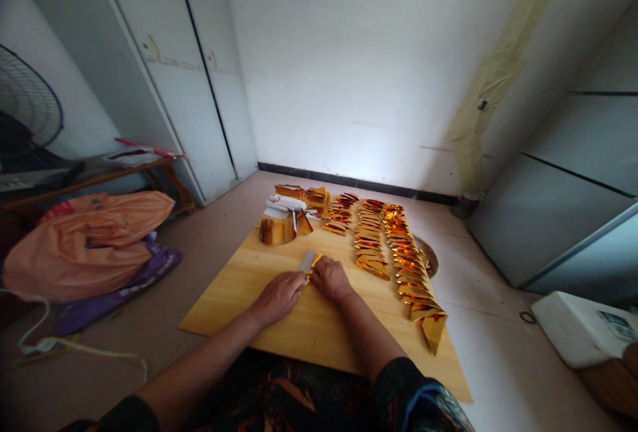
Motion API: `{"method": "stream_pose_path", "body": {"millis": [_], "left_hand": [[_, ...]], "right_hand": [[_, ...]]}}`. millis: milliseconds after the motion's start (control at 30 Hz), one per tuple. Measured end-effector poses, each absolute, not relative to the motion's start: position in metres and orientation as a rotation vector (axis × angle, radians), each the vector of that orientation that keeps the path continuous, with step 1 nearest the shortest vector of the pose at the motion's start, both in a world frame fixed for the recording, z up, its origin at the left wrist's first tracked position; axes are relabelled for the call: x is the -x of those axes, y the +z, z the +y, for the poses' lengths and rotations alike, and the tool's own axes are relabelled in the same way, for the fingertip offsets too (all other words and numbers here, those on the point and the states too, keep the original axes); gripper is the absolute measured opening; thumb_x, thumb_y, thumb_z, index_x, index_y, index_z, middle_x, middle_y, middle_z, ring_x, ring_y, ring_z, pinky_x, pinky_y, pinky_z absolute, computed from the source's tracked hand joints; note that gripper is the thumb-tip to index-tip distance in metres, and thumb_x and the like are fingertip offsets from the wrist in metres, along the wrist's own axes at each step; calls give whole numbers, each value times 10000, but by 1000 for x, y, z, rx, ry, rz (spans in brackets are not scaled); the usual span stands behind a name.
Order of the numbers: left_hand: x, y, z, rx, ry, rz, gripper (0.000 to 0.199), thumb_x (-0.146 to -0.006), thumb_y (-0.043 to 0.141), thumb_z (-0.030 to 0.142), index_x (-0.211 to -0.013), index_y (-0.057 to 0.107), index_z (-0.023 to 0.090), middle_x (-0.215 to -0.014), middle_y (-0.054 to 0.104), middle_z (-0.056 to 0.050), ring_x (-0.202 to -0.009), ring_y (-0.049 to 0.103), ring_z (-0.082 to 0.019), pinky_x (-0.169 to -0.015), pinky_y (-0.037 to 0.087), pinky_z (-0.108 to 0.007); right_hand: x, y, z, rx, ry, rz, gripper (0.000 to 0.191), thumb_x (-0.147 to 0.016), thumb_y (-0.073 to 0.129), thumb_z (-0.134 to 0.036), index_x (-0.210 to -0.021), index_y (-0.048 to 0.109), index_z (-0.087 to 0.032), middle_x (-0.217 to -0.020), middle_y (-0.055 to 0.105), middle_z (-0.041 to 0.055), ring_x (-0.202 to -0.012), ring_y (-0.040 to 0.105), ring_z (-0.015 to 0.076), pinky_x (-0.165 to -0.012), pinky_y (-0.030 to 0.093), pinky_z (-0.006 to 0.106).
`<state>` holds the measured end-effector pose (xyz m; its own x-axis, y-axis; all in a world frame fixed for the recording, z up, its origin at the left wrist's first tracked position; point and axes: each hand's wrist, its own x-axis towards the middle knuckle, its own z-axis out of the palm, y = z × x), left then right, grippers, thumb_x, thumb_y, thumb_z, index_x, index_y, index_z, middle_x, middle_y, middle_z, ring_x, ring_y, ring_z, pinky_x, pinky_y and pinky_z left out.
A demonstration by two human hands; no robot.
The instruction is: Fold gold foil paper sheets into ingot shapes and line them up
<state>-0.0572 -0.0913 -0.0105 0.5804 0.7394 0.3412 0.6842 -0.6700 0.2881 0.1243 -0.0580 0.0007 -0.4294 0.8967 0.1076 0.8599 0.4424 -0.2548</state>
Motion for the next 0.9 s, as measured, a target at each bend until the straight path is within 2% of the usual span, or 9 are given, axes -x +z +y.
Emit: {"method": "stream_pose_path", "body": {"millis": [267,533,900], "left_hand": [[59,-13,-91,-2727,721,1183,354,-771,459,34,-1061,591,188,-1130,647,-65,-1054,588,-188,-959,470,-351],[59,-17,-89,-2793,770,1142,346,-792,449,44,-1064,619,173,-1094,660,-73,-1018,604,-186,-934,492,-346],[57,-9,-90,-2778,632,1180,308,-809,450,62,-1019,642,180,-1090,656,-55,-999,596,-185,-931,473,-339]], "right_hand": [[-122,3,-57,1589,197,-2497,176,-919,475,-273,-866,611,-174,-945,619,47,-865,567,140,-700,352,230],[-119,3,-57,1620,183,-2477,187,-916,474,-264,-849,619,-167,-930,620,48,-840,568,136,-690,353,225],[-121,-14,-57,1564,197,-2328,97,-857,551,-239,-801,591,-171,-883,590,33,-789,549,139,-690,359,245]]}}
